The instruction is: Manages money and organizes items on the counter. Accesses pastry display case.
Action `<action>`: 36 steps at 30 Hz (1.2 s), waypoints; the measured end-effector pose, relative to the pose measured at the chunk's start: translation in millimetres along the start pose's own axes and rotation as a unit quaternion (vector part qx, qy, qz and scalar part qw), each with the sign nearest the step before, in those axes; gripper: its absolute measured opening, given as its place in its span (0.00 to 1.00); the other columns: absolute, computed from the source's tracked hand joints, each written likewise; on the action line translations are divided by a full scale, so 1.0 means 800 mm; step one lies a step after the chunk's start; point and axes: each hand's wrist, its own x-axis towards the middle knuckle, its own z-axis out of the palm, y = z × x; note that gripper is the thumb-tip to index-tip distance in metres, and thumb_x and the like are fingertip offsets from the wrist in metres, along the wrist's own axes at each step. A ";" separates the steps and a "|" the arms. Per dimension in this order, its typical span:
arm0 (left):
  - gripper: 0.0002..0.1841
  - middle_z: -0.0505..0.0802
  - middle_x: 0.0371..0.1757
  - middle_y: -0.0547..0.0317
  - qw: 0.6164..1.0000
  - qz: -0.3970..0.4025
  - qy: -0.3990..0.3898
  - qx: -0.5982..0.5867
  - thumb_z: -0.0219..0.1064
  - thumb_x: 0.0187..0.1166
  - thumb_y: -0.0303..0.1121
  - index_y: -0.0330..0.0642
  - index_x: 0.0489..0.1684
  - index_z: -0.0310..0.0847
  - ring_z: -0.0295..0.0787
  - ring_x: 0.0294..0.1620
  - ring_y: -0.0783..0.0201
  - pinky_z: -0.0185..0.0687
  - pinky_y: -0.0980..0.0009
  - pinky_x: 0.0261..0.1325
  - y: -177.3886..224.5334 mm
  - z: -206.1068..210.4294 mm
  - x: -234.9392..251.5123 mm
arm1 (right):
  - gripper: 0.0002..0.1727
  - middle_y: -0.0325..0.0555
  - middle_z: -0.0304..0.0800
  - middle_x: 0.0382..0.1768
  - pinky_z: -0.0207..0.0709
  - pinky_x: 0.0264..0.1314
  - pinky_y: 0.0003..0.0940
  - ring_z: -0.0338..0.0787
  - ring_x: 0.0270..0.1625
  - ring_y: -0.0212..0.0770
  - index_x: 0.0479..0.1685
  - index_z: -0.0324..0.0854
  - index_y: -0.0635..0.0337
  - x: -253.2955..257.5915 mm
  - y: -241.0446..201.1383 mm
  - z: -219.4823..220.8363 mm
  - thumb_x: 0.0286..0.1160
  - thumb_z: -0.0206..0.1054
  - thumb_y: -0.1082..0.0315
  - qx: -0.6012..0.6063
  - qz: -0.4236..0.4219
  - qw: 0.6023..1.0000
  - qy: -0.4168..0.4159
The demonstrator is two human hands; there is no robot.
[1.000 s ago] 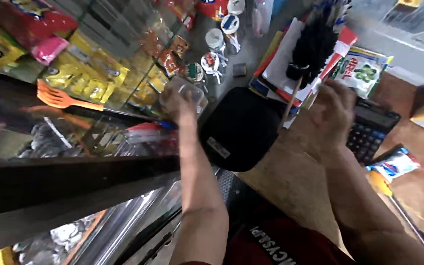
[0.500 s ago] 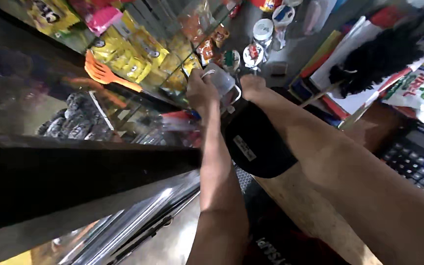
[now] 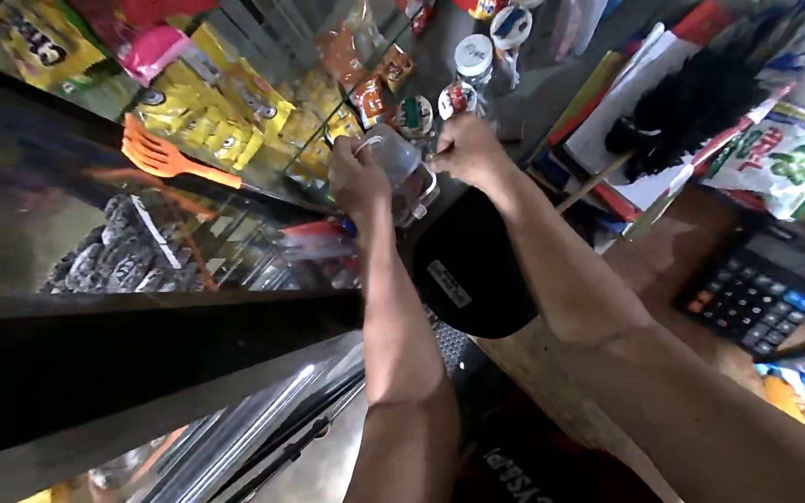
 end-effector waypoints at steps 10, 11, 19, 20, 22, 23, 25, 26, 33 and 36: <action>0.23 0.84 0.75 0.39 0.998 0.055 0.028 0.032 0.61 0.86 0.35 0.43 0.80 0.76 0.78 0.78 0.43 0.68 0.47 0.82 0.014 0.027 -0.041 | 0.16 0.55 0.92 0.58 0.85 0.66 0.51 0.93 0.58 0.47 0.59 0.87 0.61 -0.085 0.019 -0.031 0.87 0.61 0.61 -0.010 -0.088 0.994 0.069; 0.25 0.82 0.78 0.40 0.994 0.088 0.059 0.026 0.62 0.85 0.34 0.42 0.82 0.73 0.77 0.79 0.46 0.69 0.52 0.83 0.016 0.036 -0.052 | 0.18 0.56 0.91 0.58 0.85 0.65 0.52 0.93 0.57 0.48 0.62 0.86 0.61 -0.108 0.028 -0.040 0.88 0.60 0.58 -0.014 -0.089 0.993 0.078; 0.17 0.81 0.81 0.53 0.921 0.388 0.029 -0.027 0.69 0.77 0.28 0.47 0.63 0.91 0.68 0.88 0.54 0.51 0.44 0.91 -0.026 0.005 -0.236 | 0.19 0.63 0.90 0.49 0.85 0.55 0.30 0.90 0.46 0.35 0.57 0.82 0.79 -0.283 0.136 0.007 0.87 0.61 0.66 0.015 -0.146 0.979 0.140; 0.17 0.82 0.81 0.52 0.906 0.422 -0.004 -0.043 0.67 0.78 0.25 0.46 0.63 0.91 0.69 0.87 0.52 0.51 0.45 0.92 -0.059 0.002 -0.268 | 0.19 0.64 0.90 0.47 0.85 0.54 0.29 0.89 0.45 0.35 0.56 0.81 0.81 -0.304 0.141 0.024 0.87 0.61 0.67 0.002 -0.150 0.980 0.127; 0.18 0.83 0.80 0.49 0.884 0.462 -0.070 -0.034 0.62 0.81 0.23 0.43 0.67 0.88 0.71 0.86 0.49 0.53 0.47 0.92 -0.134 -0.012 -0.329 | 0.18 0.70 0.89 0.45 0.85 0.54 0.34 0.90 0.45 0.43 0.53 0.81 0.84 -0.342 0.135 0.059 0.87 0.60 0.69 -0.028 -0.157 0.983 0.095; 0.18 0.84 0.78 0.48 0.881 0.466 -0.077 -0.027 0.61 0.82 0.23 0.42 0.67 0.87 0.75 0.84 0.49 0.58 0.49 0.90 -0.175 -0.021 -0.359 | 0.18 0.73 0.88 0.46 0.85 0.56 0.36 0.90 0.47 0.47 0.53 0.81 0.85 -0.358 0.128 0.077 0.86 0.60 0.70 -0.037 -0.163 0.983 0.072; 0.14 0.91 0.68 0.46 0.894 0.447 -0.029 -0.034 0.62 0.81 0.23 0.38 0.58 0.90 0.87 0.72 0.50 0.75 0.55 0.80 -0.259 -0.038 -0.421 | 0.18 0.77 0.88 0.49 0.83 0.60 0.40 0.90 0.50 0.53 0.54 0.81 0.86 -0.388 0.102 0.115 0.87 0.58 0.72 -0.050 -0.175 0.983 0.023; 0.12 0.93 0.64 0.44 0.904 0.425 -0.013 -0.035 0.63 0.81 0.23 0.37 0.55 0.91 0.90 0.67 0.50 0.80 0.56 0.75 -0.301 -0.051 -0.454 | 0.18 0.78 0.88 0.49 0.83 0.60 0.42 0.91 0.50 0.54 0.54 0.81 0.85 -0.403 0.086 0.136 0.87 0.58 0.71 -0.055 -0.183 0.982 0.006; 0.16 0.91 0.67 0.42 0.994 0.106 -0.016 0.005 0.62 0.82 0.25 0.35 0.64 0.86 0.88 0.69 0.46 0.82 0.51 0.73 -0.560 -0.207 -0.722 | 0.17 0.68 0.91 0.55 0.83 0.64 0.59 0.92 0.56 0.60 0.57 0.86 0.72 -0.545 -0.090 0.321 0.86 0.60 0.67 -0.114 -0.286 0.941 -0.143; 0.18 0.88 0.70 0.38 0.994 -0.104 0.030 -0.017 0.59 0.84 0.26 0.31 0.69 0.83 0.87 0.71 0.43 0.79 0.48 0.75 -0.630 -0.279 -0.859 | 0.14 0.62 0.92 0.53 0.85 0.61 0.57 0.94 0.53 0.57 0.55 0.89 0.68 -0.605 -0.164 0.421 0.83 0.63 0.69 -0.151 -0.381 0.870 -0.276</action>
